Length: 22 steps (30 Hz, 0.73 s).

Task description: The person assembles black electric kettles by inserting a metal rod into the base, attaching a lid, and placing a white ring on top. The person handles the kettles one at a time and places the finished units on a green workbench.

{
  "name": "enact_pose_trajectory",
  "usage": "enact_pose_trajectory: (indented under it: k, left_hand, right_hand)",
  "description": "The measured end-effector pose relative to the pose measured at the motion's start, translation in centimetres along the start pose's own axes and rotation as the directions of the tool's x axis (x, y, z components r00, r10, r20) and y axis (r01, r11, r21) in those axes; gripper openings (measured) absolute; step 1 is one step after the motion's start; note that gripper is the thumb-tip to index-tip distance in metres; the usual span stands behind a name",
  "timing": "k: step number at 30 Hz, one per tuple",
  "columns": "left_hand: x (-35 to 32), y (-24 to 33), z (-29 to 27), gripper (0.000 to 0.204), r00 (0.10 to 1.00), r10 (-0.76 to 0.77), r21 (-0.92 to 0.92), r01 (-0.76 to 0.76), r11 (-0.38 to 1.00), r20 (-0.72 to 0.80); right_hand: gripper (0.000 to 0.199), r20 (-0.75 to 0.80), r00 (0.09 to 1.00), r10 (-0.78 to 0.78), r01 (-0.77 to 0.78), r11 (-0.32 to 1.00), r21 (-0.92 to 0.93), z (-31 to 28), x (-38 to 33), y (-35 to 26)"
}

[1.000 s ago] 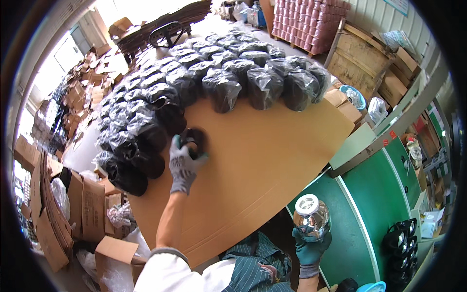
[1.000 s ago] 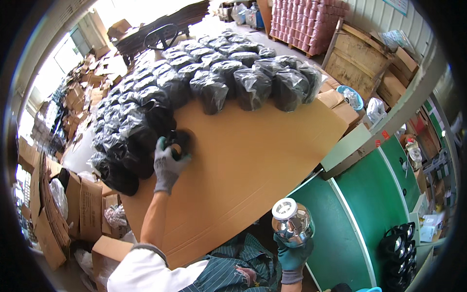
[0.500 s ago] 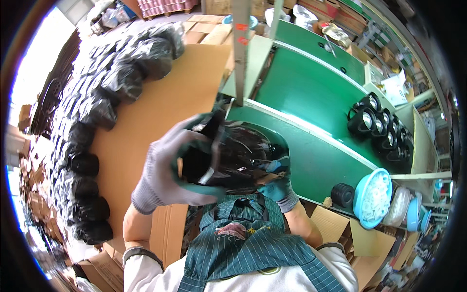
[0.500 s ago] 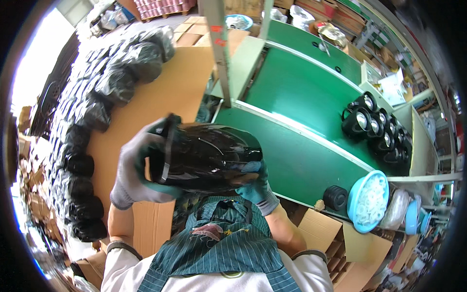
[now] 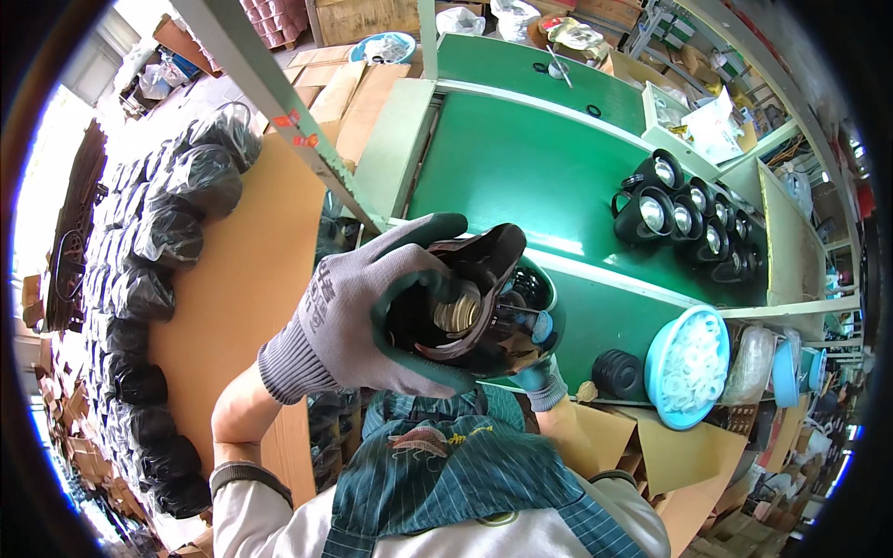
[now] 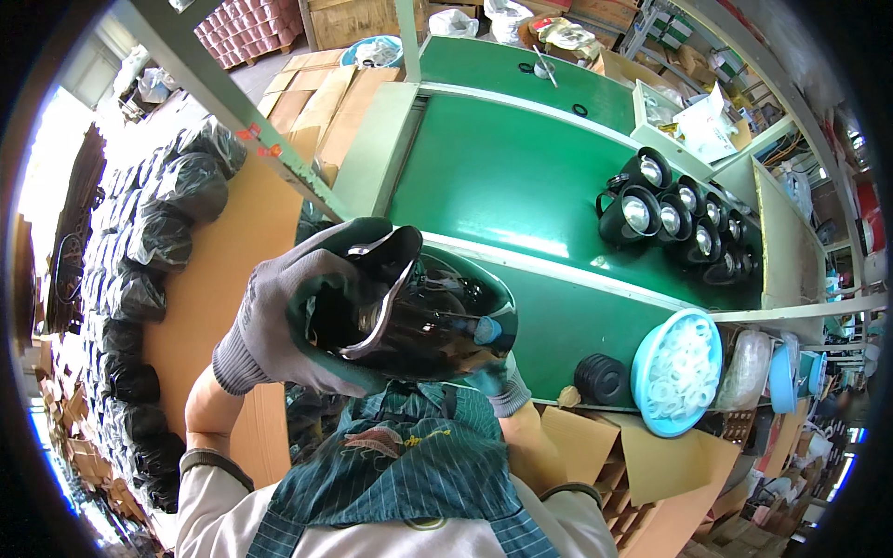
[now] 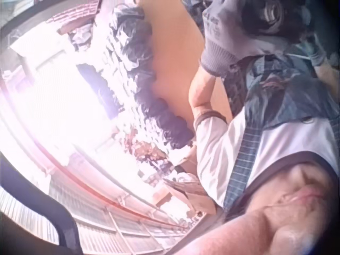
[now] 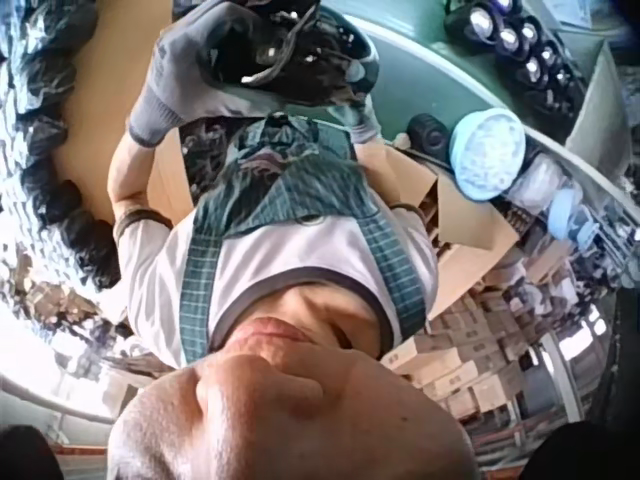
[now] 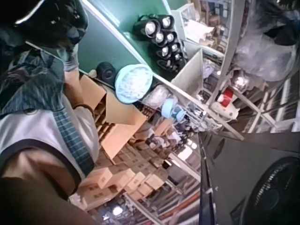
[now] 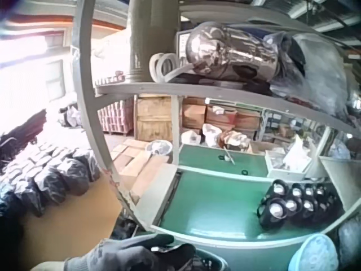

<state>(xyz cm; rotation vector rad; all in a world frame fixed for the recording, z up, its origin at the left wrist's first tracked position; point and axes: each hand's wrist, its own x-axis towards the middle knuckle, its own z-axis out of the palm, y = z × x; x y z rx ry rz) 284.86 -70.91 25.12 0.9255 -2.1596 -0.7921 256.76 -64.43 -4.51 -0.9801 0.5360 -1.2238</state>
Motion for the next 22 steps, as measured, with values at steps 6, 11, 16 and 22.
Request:
enact_pose_trajectory:
  k: [6,11,16,22]
  left_hand:
    - [5.6,-1.6,-0.3,0.065,0.981,0.147,-0.011,-0.147,0.989,0.124]
    - [7.9,-2.7,0.4,0.067,0.99,0.103,0.029,-0.107,0.994,0.097]
    - [9.7,-3.3,1.0,0.072,0.993,0.07,0.024,-0.073,0.997,0.093]
    - [11.0,-2.6,0.7,0.065,0.98,0.085,0.13,-0.11,0.985,0.183]
  right_hand:
    - [0.054,-0.016,1.0,-0.004,0.004,0.999,0.033,-1.3,3.2,-3.1]
    - [0.056,-0.036,0.999,-0.026,0.027,0.999,0.038,-1.9,4.9,-4.5]
    - [0.058,-0.032,0.997,-0.075,0.076,0.997,0.032,-2.5,6.7,-5.9]
    - [0.061,-0.018,0.995,-0.103,0.103,0.995,-0.006,-3.1,7.9,-7.8]
